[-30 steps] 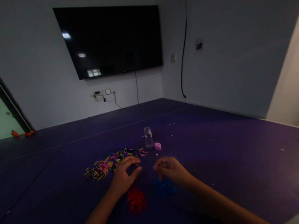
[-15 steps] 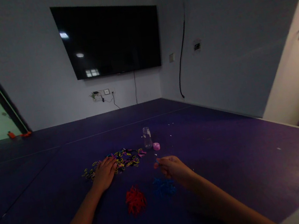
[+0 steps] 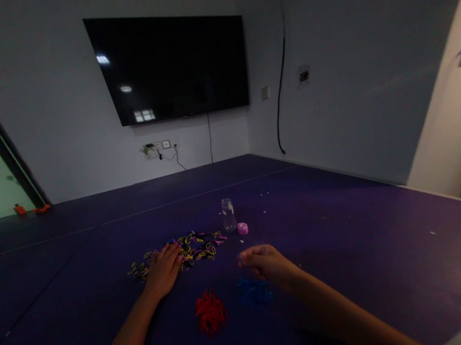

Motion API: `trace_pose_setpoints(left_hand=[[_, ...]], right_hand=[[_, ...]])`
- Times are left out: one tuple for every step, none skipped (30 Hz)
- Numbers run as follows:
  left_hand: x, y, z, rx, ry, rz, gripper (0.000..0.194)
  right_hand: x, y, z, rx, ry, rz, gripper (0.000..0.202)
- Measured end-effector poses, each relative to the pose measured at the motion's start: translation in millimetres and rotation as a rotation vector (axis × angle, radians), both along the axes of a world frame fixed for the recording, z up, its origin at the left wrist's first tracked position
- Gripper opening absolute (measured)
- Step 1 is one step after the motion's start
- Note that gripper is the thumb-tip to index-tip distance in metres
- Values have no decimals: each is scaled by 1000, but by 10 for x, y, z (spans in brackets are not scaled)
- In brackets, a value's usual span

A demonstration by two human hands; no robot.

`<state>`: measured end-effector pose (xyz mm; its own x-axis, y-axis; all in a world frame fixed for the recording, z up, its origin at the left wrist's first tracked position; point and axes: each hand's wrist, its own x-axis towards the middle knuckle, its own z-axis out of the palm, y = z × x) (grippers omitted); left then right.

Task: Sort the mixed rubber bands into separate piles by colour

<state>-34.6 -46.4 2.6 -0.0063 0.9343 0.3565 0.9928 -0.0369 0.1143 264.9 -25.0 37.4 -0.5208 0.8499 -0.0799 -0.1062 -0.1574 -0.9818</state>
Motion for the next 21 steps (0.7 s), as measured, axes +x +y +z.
trace_pose_setpoints(left_hand=[[1,-2,-3,-8,1,5,48],[1,-5,-6,-9,3,9,48],[0,-6,-9,-6,6,10,48],[-1,-8,-12,1,10,12,48],[-2,-8,-13,6,13,17,47],[-3,-7,-13,9,16,29,46],[-3,-6,-10,7,18,45,46],[-2,-4,-6,2,21,63,46],[1,-3,1,-2,24,81,45],[4,-2,9,-6,29,94,45],[8,-3,17,-6,35,104,45],[14,-5,26,-3,43,108,44],[19,-9,34,3,50,112,43],[25,-15,41,13,59,119,42],[31,-21,48,24,68,128,40],[36,-28,54,38,77,142,39],[40,-34,60,54,86,157,38],[43,-39,64,70,91,170,37],[43,-42,68,88,94,176,37],[42,-43,70,99,93,169,37],[39,-41,70,103,90,152,37]], right_hand=[[1,5,-9,-3,5,6,20],[2,12,-21,-4,5,12,20],[3,21,-34,-5,-1,20,20],[3,30,-48,-6,-11,30,20],[3,39,-61,-7,-23,42,20],[3,48,-74,-9,-32,53,20],[2,56,-85,-13,-37,62,20],[1,63,-94,-17,-40,68,19],[0,69,-102,-22,-39,73,19],[0,75,-109,-25,-37,76,18],[1,80,-115,-25,-36,77,17],[3,85,-121,-21,-35,76,16],[6,89,-126,-15,-36,74,15],[9,94,-132,-9,-39,71,14],[14,99,-137,-4,-43,67,13],[19,103,-142,-1,-47,64,13],[24,107,-147,2,-51,62,13],[29,111,-150,5,-52,59,13],[34,114,-152,10,-51,53,13],[37,116,-153,14,-48,45,14],[40,116,-151,19,-44,34,15]])
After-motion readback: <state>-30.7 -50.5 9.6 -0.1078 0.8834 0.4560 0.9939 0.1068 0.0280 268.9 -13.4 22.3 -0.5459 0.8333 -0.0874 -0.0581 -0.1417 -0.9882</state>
